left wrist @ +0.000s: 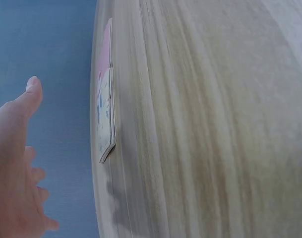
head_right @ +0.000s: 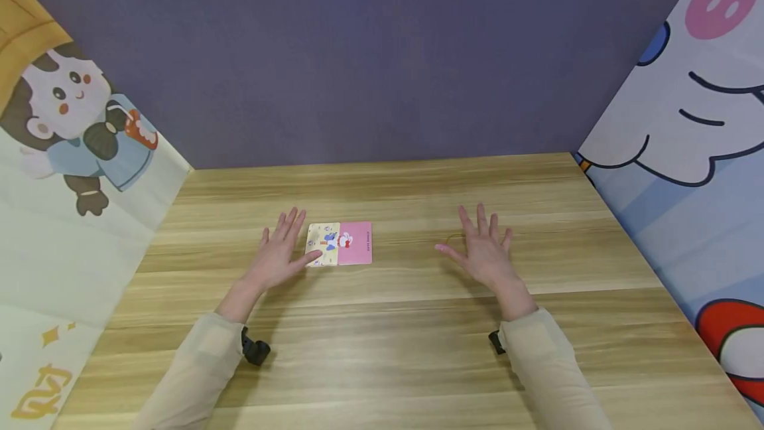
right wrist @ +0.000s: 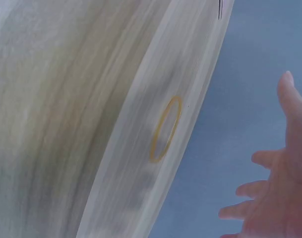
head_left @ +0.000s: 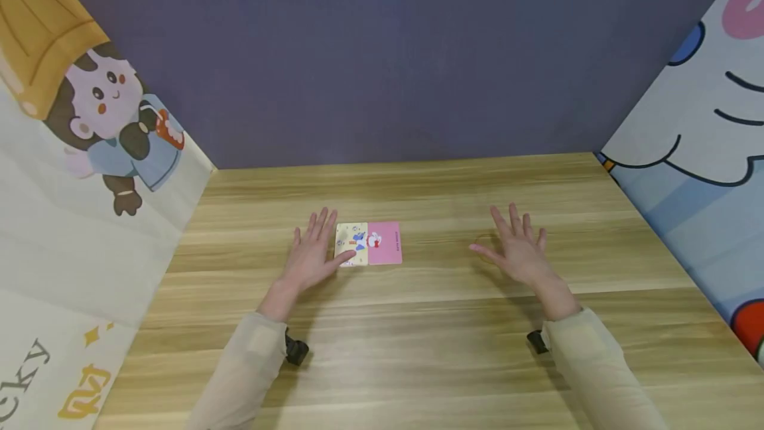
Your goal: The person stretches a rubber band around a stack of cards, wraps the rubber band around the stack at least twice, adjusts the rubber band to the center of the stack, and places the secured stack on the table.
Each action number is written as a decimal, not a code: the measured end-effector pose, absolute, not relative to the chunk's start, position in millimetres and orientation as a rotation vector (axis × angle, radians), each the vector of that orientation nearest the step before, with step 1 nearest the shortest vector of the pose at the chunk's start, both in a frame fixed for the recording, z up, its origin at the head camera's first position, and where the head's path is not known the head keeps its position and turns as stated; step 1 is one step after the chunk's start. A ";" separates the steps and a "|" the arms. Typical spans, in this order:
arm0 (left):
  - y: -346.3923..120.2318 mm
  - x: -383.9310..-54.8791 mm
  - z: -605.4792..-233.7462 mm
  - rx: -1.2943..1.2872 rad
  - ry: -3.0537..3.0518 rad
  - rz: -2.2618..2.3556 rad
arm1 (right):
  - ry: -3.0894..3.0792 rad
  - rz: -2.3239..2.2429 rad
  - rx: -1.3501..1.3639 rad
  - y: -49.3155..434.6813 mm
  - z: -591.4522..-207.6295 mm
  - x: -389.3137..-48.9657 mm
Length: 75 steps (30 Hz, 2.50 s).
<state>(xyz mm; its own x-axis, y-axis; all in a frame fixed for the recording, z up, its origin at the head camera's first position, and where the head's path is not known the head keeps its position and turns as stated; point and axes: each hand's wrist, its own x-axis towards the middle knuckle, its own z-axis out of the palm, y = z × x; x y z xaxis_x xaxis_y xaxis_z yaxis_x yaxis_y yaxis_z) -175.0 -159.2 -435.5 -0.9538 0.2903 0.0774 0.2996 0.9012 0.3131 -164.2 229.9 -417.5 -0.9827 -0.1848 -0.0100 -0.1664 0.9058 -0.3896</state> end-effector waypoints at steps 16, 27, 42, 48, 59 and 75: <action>-164.7 -174.4 -442.9 -0.488 -3.008 -0.621 | 3.026 -0.648 -0.303 226.0 -421.6 -164.0; -165.8 -181.4 -451.8 -0.532 -2.975 -0.732 | 3.034 -0.715 -0.301 232.9 -429.7 -165.8; -160.6 -198.0 -447.2 -0.519 -3.020 -0.921 | 3.020 -0.825 -0.341 241.1 -435.7 -173.9; -159.6 -205.5 -447.7 -0.537 -3.010 -0.950 | 2.959 -0.856 -0.302 243.5 -436.7 -177.3; -156.9 -215.6 -450.5 -0.461 -3.041 -0.992 | 2.879 -0.941 -0.244 250.9 -441.1 -185.5; -155.9 -222.0 -455.3 -0.343 -3.101 -1.033 | 2.913 -0.966 -0.238 255.1 -448.4 -194.9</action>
